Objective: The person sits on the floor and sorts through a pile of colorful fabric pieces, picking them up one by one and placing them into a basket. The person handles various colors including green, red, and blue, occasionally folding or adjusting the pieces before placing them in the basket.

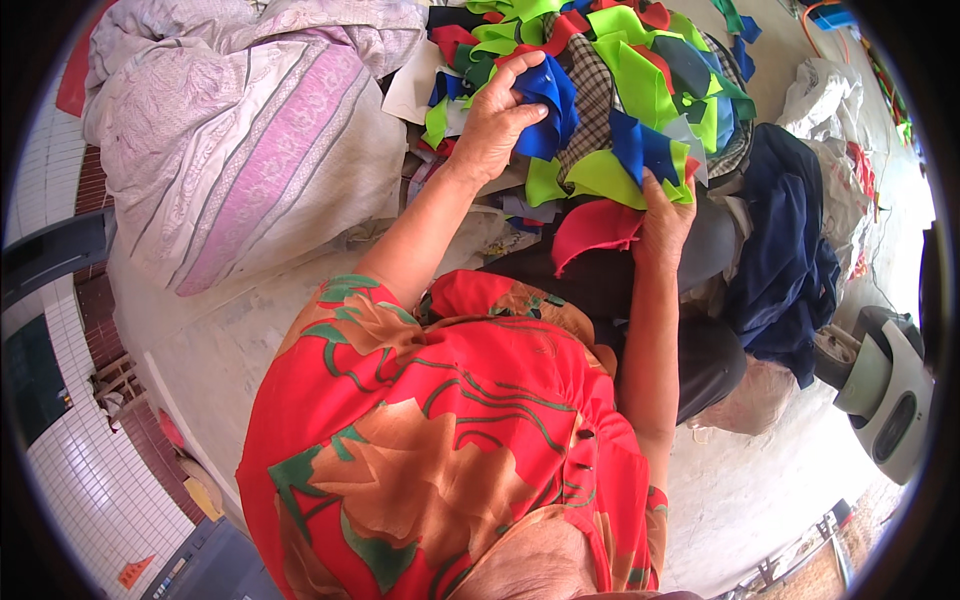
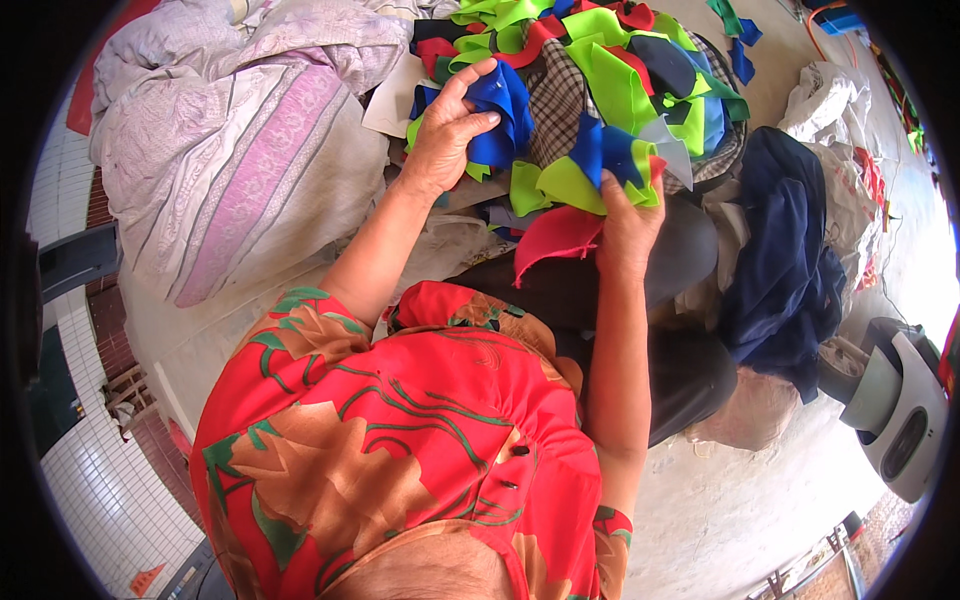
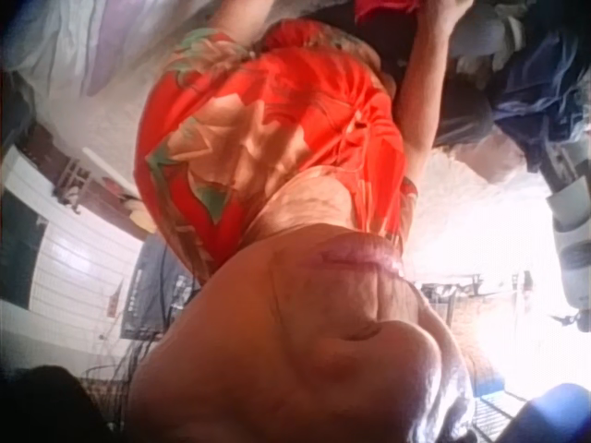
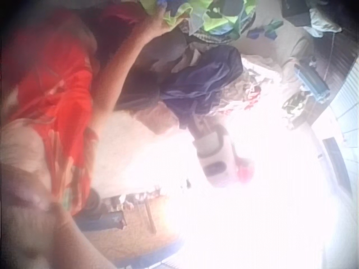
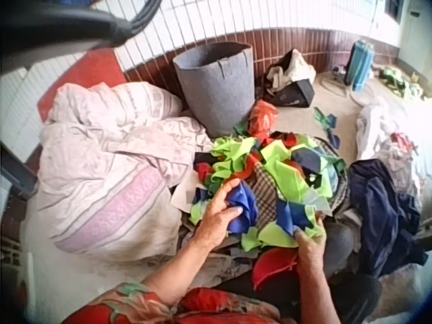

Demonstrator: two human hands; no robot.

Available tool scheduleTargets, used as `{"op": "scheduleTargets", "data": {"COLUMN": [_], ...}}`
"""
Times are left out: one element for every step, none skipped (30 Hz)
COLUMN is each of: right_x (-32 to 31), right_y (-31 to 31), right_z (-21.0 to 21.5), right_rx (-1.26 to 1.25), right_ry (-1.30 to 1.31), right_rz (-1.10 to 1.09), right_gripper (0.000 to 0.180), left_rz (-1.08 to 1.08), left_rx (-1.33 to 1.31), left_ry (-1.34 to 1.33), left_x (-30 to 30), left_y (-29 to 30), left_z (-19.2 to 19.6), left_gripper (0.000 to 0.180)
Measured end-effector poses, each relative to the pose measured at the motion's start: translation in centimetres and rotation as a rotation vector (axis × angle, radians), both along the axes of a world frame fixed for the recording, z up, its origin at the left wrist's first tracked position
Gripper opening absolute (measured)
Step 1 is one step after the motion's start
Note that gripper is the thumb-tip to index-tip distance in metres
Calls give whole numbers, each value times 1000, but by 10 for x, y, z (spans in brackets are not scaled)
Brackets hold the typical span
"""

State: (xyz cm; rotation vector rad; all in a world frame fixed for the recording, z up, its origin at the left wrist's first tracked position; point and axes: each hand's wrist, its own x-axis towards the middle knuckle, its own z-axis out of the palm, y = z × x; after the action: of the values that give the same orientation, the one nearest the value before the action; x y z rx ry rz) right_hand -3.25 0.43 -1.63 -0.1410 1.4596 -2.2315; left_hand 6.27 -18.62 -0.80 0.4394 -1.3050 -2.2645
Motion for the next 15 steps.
{"op": "scheduleTargets", "data": {"right_x": [2, 4, 6, 9, 12, 14, 13, 13, 11, 9, 7, 8, 9, 9, 10], "right_y": [0, 0, 0, 0, -1, -2, -3, -5, -4, -4, -2, -2, -2, -2, -2], "right_z": [1, -1, 0, 1, 2, 3, 0, -1, 1, 7, 12, 11, 9, 8, 8], "right_rx": [9, 23, 140, 257, 457, 657, 569, 479, 312, 142, 141, 152, 162, 172, 161], "right_ry": [1, 16, 139, 261, 461, 662, 618, 574, 342, 111, 44, 71, 95, 119, 98], "right_rz": [51, 108, 160, 214, 278, 341, 303, 265, 226, 186, 176, 171, 162, 153, 158], "right_gripper": [38, 37, 37, 37, 38, 39, 37, 36, 34, 33, 32, 33, 33, 33, 33], "left_rz": [0, 5, 9, 15, -40, -52, -69, -85, -121, -99, -77, -55, -73, -68, -62], "left_rx": [76, 123, 171, 218, 301, 304, 310, 315, 307, 260, 214, 167, 136, 36, -64], "left_ry": [19, 32, 46, 57, 124, 112, 103, 95, 99, 90, 80, 70, 51, 41, 32], "left_x": [0, -1, -3, -4, -6, -6, -8, -8, -8, -8, -10, -10, -8, -10, -11], "left_y": [1, 1, 0, -1, -1, 0, 2, 4, 6, 6, 7, 8, 11, 11, 12], "left_z": [4, 2, -1, -5, -7, -8, -6, -4, -2, -2, -2, -2, 8, 11, 12], "left_gripper": [47, 44, 41, 39, 29, 27, 26, 24, 20, 19, 19, 19, 27, 31, 35]}}
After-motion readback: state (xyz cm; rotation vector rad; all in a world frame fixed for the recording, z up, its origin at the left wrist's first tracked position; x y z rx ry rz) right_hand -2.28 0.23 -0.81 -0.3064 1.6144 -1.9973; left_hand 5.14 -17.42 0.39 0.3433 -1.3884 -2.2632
